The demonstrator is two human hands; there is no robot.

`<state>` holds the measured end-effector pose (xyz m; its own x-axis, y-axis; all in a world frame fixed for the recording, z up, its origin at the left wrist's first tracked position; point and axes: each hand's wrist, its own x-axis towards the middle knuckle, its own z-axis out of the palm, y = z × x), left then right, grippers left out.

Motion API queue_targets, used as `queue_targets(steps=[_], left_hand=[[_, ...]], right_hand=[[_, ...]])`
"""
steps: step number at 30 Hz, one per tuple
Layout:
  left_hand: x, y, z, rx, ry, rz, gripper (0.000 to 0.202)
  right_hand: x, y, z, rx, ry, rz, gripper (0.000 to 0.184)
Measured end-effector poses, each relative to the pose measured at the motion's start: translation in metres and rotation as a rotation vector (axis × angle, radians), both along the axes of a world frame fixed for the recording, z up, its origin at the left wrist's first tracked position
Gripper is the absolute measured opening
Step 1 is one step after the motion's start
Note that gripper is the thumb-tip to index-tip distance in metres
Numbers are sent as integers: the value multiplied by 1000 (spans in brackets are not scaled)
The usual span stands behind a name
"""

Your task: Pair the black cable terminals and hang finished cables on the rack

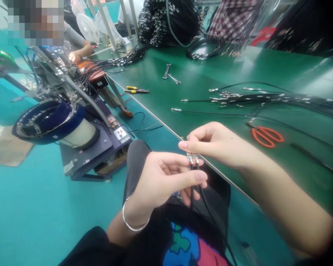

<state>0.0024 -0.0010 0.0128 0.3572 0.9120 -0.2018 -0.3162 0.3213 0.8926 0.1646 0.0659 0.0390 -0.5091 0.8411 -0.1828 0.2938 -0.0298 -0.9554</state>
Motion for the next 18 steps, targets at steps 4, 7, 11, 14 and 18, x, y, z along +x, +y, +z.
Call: queue_targets(steps=[4,7,11,14,18], left_hand=[[1,0,1,5,-15,3,16],[1,0,2,-4,-23,-5,13],[1,1,3,-18,-10,-4,13],[1,0,1,-20,-9,-3,13],[-3,5,-4,86,15,73,12]], right_hand=[[-1,0,-2,-2,-5,4,54],[-1,0,-2,-10,0,8,54],[0,0,-3,-22,8,23,53],[1,2,-4,-22,4,37,55],[-4,0,-5,-50,81,54,63]])
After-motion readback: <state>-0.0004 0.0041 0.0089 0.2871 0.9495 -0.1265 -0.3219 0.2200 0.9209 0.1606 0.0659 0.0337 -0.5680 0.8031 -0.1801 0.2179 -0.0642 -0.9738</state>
